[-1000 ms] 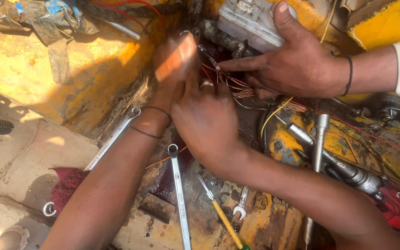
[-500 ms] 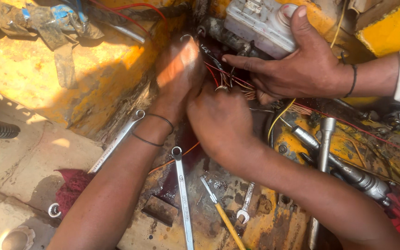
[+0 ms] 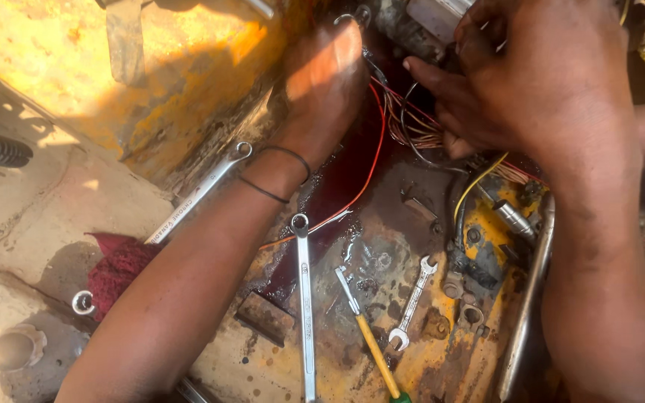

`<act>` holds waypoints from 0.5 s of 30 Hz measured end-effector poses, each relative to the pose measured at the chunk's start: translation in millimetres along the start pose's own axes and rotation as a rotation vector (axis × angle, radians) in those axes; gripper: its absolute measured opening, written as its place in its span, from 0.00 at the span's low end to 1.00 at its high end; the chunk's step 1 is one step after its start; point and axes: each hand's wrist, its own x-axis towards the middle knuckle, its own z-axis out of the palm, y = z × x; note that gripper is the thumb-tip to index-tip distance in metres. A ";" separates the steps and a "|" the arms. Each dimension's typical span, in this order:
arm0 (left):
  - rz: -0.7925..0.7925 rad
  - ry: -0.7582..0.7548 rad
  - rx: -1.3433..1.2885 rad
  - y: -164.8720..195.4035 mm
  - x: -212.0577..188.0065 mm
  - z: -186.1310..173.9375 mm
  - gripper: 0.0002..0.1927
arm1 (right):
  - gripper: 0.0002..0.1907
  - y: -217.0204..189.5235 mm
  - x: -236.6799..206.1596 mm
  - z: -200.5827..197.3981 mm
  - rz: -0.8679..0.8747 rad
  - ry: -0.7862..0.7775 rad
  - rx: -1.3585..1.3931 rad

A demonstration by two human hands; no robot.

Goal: The person works on the wiring and components of a yellow construction machine, reaching into the frame area and manipulating cables and parts by hand. They then use a red cordless impact wrench with a socket on a fastener and continue handling wires and small parts.

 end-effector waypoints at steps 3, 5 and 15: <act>-0.004 0.010 -0.002 -3.2 -1.1 11.7 0.16 | 0.09 -10.0 8.7 -9.5 -0.131 0.083 -0.127; -0.063 -0.014 0.055 -5.3 8.6 24.9 0.11 | 0.09 -11.9 10.9 -9.8 -0.168 0.097 -0.172; 0.120 0.107 0.102 -1.3 24.9 10.5 0.10 | 0.10 -1.4 5.8 4.1 -0.106 -0.004 0.034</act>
